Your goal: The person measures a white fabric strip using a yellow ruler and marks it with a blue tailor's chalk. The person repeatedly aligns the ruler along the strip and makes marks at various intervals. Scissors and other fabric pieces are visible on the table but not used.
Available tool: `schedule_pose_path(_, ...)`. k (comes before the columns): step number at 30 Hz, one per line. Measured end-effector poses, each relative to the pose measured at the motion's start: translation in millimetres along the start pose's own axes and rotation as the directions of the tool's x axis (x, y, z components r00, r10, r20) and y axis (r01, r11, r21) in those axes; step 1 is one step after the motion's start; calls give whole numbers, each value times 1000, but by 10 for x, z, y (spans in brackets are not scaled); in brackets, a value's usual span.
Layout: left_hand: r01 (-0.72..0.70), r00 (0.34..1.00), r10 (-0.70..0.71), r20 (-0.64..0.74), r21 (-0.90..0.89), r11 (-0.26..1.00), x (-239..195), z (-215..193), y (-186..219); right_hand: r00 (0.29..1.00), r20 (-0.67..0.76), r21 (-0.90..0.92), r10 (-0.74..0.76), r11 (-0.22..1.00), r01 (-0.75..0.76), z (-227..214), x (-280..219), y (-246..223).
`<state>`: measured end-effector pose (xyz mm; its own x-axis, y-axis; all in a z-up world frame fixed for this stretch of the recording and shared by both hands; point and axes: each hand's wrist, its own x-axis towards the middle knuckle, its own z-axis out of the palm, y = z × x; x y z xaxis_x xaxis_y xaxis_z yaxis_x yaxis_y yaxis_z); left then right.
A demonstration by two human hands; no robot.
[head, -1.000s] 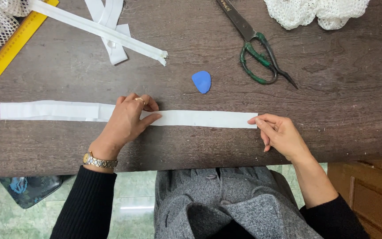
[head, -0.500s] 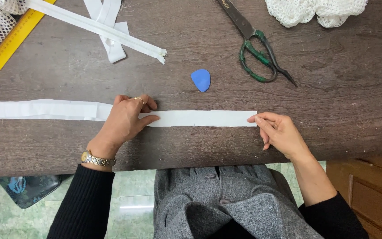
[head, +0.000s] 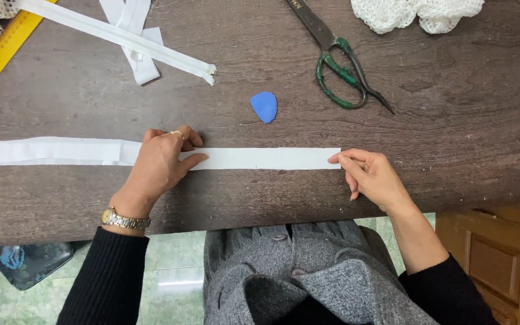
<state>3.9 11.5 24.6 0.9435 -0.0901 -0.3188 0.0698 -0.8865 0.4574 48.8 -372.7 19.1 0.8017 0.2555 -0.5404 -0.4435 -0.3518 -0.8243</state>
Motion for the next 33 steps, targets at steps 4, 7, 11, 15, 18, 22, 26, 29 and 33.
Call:
schedule_pose_path(4,4,1000,-4,-5,45,999,-18,37,7,1000,1,6,1,1000,-1,4,0,0)
schedule_pose_path(7,-58,984,91,-154,208,976,-59,85,21,1000,3,0,-5,1000,5,6,-9,-12)
schedule_pose_path(11,-150,949,205,-240,228,962,-95,237,173,1000,6,5,-18,1000,18,-7,5,26)
schedule_pose_path(15,-201,949,238,-208,184,962,-102,370,259,999,-3,43,-42,998,42,-33,0,46)
schedule_pose_path(18,-206,945,242,-219,176,963,-117,363,263,998,-25,103,-65,992,67,-36,-21,11)
schedule_pose_path(22,-225,940,257,-223,157,961,-47,373,395,996,-45,129,-72,989,78,-30,35,59)
schedule_pose_path(26,-281,935,287,-206,61,958,86,464,576,990,41,119,-138,984,132,92,97,-253)
schedule_pose_path(29,-275,939,280,-198,52,960,139,534,602,974,178,100,-142,987,125,283,171,-436)
schedule_pose_path(33,-246,951,251,-183,49,968,141,543,615,921,358,0,-153,986,164,450,299,-434)
